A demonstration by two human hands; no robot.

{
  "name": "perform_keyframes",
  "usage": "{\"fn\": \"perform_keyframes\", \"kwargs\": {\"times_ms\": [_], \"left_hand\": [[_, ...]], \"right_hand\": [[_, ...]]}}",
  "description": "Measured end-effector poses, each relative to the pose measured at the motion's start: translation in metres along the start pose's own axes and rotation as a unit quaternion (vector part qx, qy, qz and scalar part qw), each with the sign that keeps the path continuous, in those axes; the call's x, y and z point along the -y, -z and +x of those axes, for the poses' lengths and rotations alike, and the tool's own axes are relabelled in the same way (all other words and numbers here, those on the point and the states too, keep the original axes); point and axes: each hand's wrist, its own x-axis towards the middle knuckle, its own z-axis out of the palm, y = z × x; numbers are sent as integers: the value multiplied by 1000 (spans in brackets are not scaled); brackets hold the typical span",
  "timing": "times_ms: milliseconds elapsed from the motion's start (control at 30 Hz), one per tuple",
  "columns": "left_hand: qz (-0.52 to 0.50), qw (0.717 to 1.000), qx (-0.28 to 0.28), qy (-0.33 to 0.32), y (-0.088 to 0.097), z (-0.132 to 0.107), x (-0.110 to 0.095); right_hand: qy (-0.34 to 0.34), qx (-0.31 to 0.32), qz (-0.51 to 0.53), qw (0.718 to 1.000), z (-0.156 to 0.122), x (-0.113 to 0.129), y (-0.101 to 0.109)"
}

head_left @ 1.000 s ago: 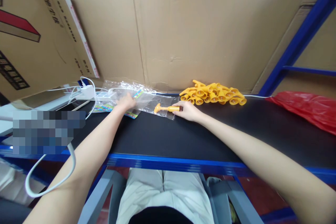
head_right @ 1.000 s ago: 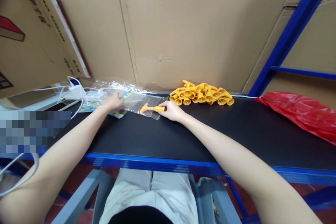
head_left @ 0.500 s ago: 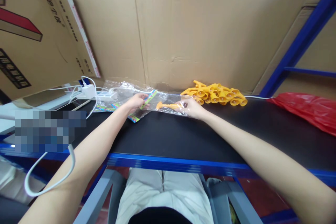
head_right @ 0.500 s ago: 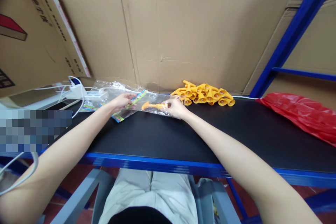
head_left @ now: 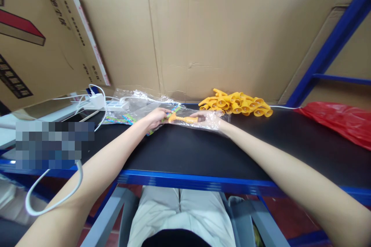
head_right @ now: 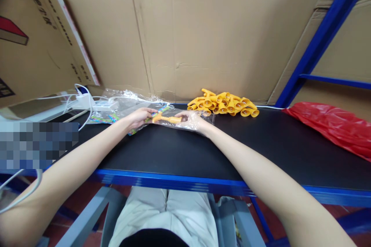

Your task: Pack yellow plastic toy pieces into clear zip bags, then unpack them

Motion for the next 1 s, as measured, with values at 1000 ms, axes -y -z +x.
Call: {"fn": "perform_keyframes", "kwargs": {"times_ms": [1000], "left_hand": [[479,849,-139,-173,38,30,28]], "right_hand": [[-47,64,106,991,-10,17,10]]}}
